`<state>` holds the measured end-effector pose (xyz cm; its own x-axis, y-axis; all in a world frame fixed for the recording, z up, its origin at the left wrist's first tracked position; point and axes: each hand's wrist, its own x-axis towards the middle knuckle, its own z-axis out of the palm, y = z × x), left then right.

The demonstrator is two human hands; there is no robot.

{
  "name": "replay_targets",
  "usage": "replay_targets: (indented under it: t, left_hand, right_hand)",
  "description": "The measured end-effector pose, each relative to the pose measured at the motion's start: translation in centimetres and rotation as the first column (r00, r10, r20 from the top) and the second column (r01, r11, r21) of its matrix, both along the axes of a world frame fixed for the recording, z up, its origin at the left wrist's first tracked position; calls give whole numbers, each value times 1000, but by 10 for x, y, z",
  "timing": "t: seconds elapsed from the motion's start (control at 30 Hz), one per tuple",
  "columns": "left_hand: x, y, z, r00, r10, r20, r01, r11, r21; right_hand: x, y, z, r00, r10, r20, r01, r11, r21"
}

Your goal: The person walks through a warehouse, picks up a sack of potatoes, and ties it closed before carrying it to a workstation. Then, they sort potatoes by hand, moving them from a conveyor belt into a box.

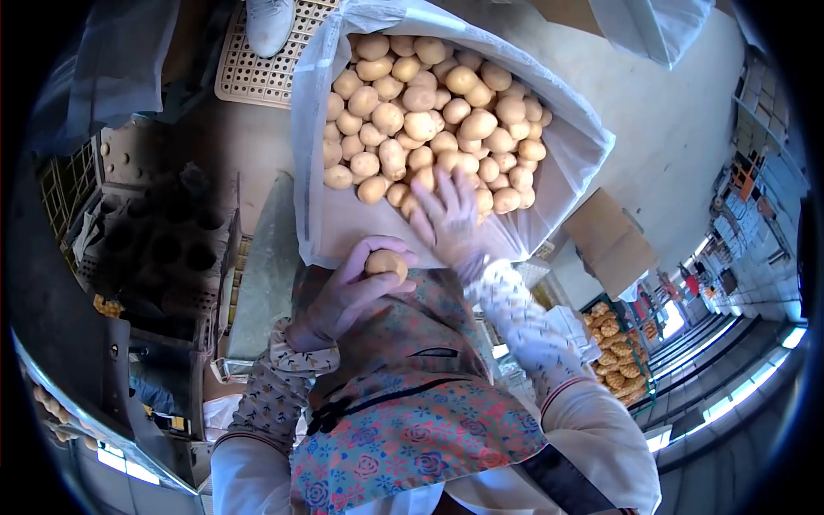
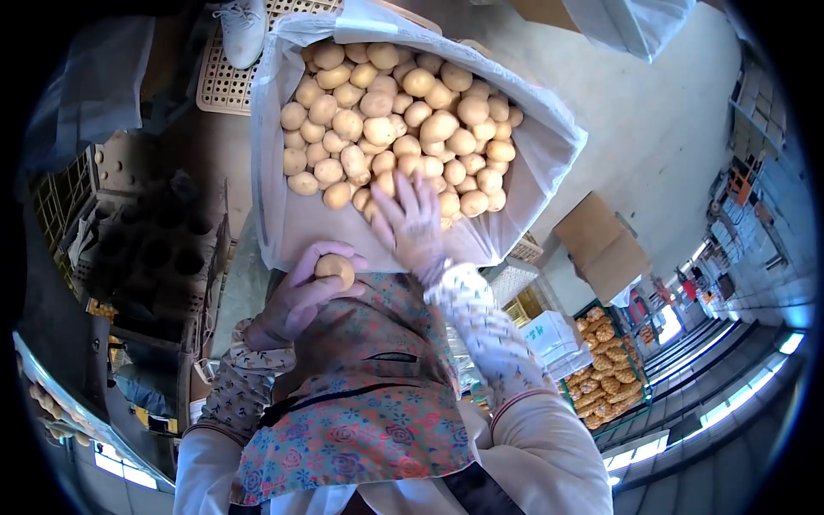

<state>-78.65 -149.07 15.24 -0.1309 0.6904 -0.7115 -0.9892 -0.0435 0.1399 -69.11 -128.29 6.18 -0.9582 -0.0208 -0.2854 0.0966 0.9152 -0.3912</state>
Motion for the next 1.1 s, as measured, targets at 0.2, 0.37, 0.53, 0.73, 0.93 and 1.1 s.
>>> replay_targets:
  t: [0.2,0.37,0.53,0.73,0.93,1.1]
  left_hand:
    - [-6,1,-1,987,137,83,-128,986,-106]
    - [-16,9,5,979,192,-71,-200,971,-133]
    - [-13,5,-2,984,155,-89,-165,979,-122]
    - [2,6,-6,992,105,-71,-109,993,-44]
    - [17,0,-15,936,164,-312,-111,977,182]
    - [11,-4,-13,988,132,-82,-118,980,161]
  right_hand:
    - [23,-16,29,949,-166,267,242,929,-280]
    - [20,-33,34,923,-276,267,340,911,-233]
    - [-36,-16,20,988,-154,-23,146,968,-204]
    - [-158,-13,-59,937,-226,-267,243,970,29]
    - [-77,-62,-25,984,-172,-34,165,974,-158]
    - [-7,-26,9,988,-38,151,101,897,-430]
